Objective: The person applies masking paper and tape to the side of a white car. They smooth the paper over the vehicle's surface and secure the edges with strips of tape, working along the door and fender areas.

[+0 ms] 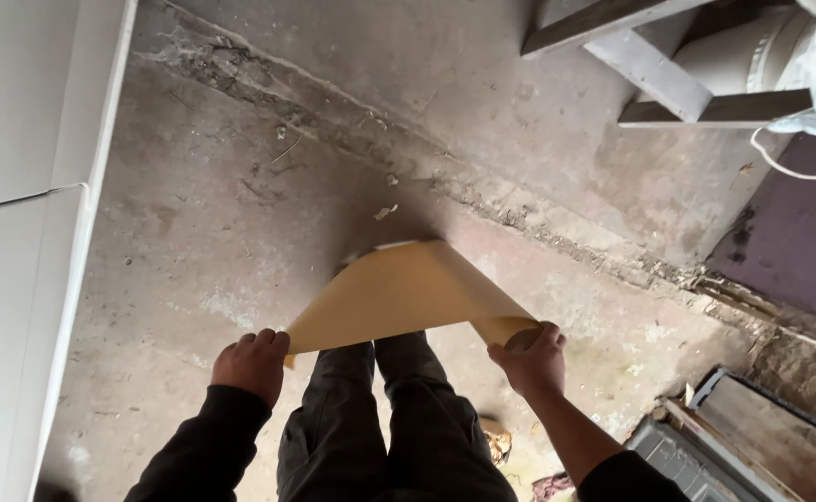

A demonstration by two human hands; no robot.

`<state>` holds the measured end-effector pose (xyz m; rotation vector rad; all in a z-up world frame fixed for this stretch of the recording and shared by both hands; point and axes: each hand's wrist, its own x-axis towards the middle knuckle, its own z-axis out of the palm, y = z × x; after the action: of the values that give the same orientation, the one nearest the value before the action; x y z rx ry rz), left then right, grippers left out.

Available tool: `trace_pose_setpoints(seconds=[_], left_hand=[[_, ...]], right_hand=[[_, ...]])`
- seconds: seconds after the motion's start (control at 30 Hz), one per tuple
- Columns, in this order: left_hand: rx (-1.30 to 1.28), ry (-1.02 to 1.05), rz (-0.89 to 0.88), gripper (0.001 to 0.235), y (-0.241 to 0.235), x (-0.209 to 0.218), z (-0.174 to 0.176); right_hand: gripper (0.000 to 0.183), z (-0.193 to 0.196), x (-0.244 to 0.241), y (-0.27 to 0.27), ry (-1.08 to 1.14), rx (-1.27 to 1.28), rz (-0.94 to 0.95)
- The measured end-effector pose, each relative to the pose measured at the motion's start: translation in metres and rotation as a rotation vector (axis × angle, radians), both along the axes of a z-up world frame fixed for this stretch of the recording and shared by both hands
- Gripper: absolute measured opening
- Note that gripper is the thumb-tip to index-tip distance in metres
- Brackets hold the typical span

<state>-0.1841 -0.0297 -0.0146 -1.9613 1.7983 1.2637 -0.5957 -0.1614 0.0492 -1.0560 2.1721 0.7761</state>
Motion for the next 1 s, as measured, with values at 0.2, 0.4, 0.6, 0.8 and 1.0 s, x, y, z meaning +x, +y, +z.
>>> trace_pose_setpoints(seconds=[0.2,0.4,0.6,0.8,1.0], left_hand=[[0.056,-0.093,-0.016,0.01,0.025,0.032,-0.006],[0.059,-0.164,0.058,0.016,0.055,0.07,-0.009],[0.089,-0.22,-0.047,0.041,0.104,0.08,-0.008],[0.171,-0.282,-0.004,0.007,0.119,0.082,0.021],[0.145,-0.209,-0.019,0.007,0.118,0.07,0.071]], right_hand=[[0.101,0.009,-0.053,0.009,-0.135,0.171,1.125],[0.117,0.03,-0.066,0.03,0.042,0.087,1.076],[0.136,0.027,-0.041,0.031,0.002,0.175,0.07],[0.153,0.03,-0.036,0.04,0.01,0.146,0.071],[0.145,0.038,-0.05,0.065,0.036,0.203,0.294]])
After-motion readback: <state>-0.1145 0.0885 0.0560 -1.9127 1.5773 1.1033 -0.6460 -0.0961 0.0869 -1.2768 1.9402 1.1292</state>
